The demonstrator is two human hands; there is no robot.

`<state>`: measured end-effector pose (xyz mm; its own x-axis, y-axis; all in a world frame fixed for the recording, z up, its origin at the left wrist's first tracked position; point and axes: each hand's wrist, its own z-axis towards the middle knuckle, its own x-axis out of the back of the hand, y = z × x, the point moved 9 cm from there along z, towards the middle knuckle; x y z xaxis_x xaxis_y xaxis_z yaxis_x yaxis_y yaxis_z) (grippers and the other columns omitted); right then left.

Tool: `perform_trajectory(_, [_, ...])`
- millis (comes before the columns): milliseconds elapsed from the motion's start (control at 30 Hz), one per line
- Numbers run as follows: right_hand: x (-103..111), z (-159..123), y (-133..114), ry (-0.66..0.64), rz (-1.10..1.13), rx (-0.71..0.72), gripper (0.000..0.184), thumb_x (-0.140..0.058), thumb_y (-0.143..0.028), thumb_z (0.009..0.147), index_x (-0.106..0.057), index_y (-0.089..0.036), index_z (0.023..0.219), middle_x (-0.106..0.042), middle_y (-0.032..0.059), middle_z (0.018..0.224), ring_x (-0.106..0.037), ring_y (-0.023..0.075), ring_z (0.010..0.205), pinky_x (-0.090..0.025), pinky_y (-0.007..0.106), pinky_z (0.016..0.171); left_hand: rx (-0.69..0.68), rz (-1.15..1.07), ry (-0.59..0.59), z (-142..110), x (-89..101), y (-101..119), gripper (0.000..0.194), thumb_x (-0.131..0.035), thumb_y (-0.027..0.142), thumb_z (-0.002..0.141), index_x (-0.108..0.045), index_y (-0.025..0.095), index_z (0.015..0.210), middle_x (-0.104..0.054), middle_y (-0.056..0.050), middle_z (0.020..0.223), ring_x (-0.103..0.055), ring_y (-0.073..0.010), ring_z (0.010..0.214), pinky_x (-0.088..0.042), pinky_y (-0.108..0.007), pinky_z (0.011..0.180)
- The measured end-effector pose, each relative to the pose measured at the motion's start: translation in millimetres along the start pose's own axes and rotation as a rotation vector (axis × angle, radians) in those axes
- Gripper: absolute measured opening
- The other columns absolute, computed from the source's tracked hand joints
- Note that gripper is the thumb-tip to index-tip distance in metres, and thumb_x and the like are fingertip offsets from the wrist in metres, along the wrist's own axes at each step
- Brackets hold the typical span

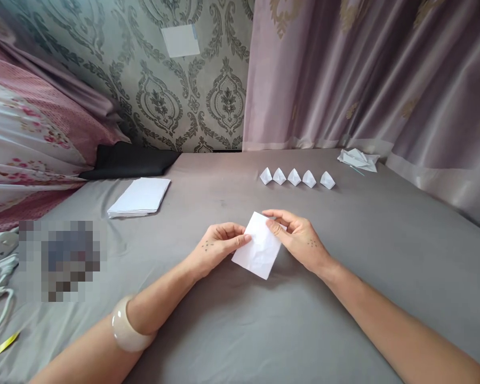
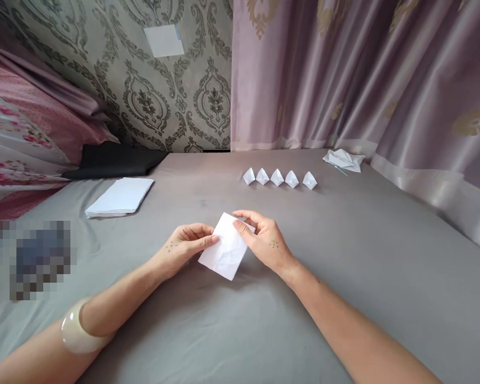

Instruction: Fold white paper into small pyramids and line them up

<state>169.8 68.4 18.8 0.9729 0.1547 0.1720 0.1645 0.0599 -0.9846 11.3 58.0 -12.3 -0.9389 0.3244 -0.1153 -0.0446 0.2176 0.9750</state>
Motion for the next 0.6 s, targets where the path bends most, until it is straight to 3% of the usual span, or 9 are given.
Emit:
perform_trajectory(100, [-4.5, 0.4, 10.9, -0.05, 0.127, -0.096, 0.048, -0.067, -0.043, 0.08, -0.058, -0.021, 0.122, -0.073, 0.0036, 0.085, -0.066, 0.0175, 0.075, -0.052, 0.031, 0.065, -0.031, -0.035, 0.097, 3.2, 10.5, -0.1, 0.026, -0.075, 0.038, 0.073, -0.071, 0.014, 0.083, -0.069, -0.003, 0.073, -0.056, -0.0099, 0.06, -0.042, -0.022, 0.057])
perform_trajectory(200, [-12.7, 0.2, 17.0, -0.145, 0.155, -0.136, 0.04, -0.068, -0.043, 0.078, -0.067, -0.019, 0.11, -0.074, 0.0064, 0.092, -0.066, 0.0185, 0.081, -0.051, 0.032, 0.07, -0.072, -0.028, 0.132, 5.1, 16.4, 2.3, 0.026, -0.073, 0.038, 0.075, -0.071, 0.014, 0.085, -0.07, -0.003, 0.075, -0.057, -0.0107, 0.064, -0.044, -0.023, 0.061])
perform_trajectory(300, [-8.1, 2.5, 13.7, -0.107, 0.084, -0.056, 0.029, -0.068, -0.041, 0.078, -0.072, -0.019, 0.096, -0.074, 0.0054, 0.09, -0.066, 0.0188, 0.081, -0.052, 0.032, 0.07, -0.132, 0.05, 0.12, 5.0, 16.7, 8.2, 0.026, -0.07, 0.038, 0.078, -0.07, 0.015, 0.09, -0.071, -0.006, 0.085, -0.063, -0.0159, 0.076, -0.049, -0.028, 0.071])
perform_trajectory(367, [-1.4, 2.9, 1.3, -0.041, -0.018, 0.109, 0.022, -0.066, -0.037, 0.081, -0.073, -0.02, 0.092, -0.073, 0.004, 0.088, -0.066, 0.0189, 0.08, -0.053, 0.033, 0.071, -0.284, 0.227, 0.164, 0.7, 18.9, 23.2, 0.02, -0.07, 0.034, 0.078, -0.07, 0.017, 0.088, -0.07, -0.006, 0.091, -0.062, -0.0174, 0.082, -0.049, -0.029, 0.074])
perform_trajectory(467, [0.6, -9.1, -31.4, 0.044, -0.317, 0.544, 0.012, -0.06, -0.021, 0.086, -0.072, -0.023, 0.088, -0.073, 0.0032, 0.09, -0.064, 0.0185, 0.085, -0.052, 0.035, 0.077, -0.615, 0.615, 0.249, -14.3, 15.0, 50.0, 0.009, -0.063, 0.021, 0.083, -0.07, 0.02, 0.089, -0.067, -0.005, 0.096, -0.061, -0.0163, 0.087, -0.049, -0.027, 0.073])
perform_trajectory(533, [-6.8, -22.4, -44.0, 0.074, -0.556, 0.803, 0.023, -0.054, -0.009, 0.087, -0.071, -0.023, 0.09, -0.073, 0.003, 0.095, -0.062, 0.0184, 0.091, -0.05, 0.035, 0.08, -0.763, 0.809, 0.232, -21.1, 7.3, 54.0, 0.023, -0.053, 0.011, 0.086, -0.068, 0.022, 0.098, -0.066, -0.006, 0.104, -0.062, -0.0153, 0.092, -0.051, -0.026, 0.076])
perform_trajectory(600, [-15.2, -29.0, -44.0, 0.081, -0.758, 0.932, 0.029, -0.05, -0.003, 0.086, -0.07, -0.022, 0.094, -0.073, 0.0029, 0.098, -0.061, 0.0186, 0.093, -0.049, 0.034, 0.079, -0.824, 0.948, 0.173, -21.4, 1.2, 47.9, 0.036, -0.043, 0.004, 0.086, -0.064, 0.022, 0.108, -0.065, -0.006, 0.115, -0.064, -0.0149, 0.099, -0.053, -0.026, 0.082])
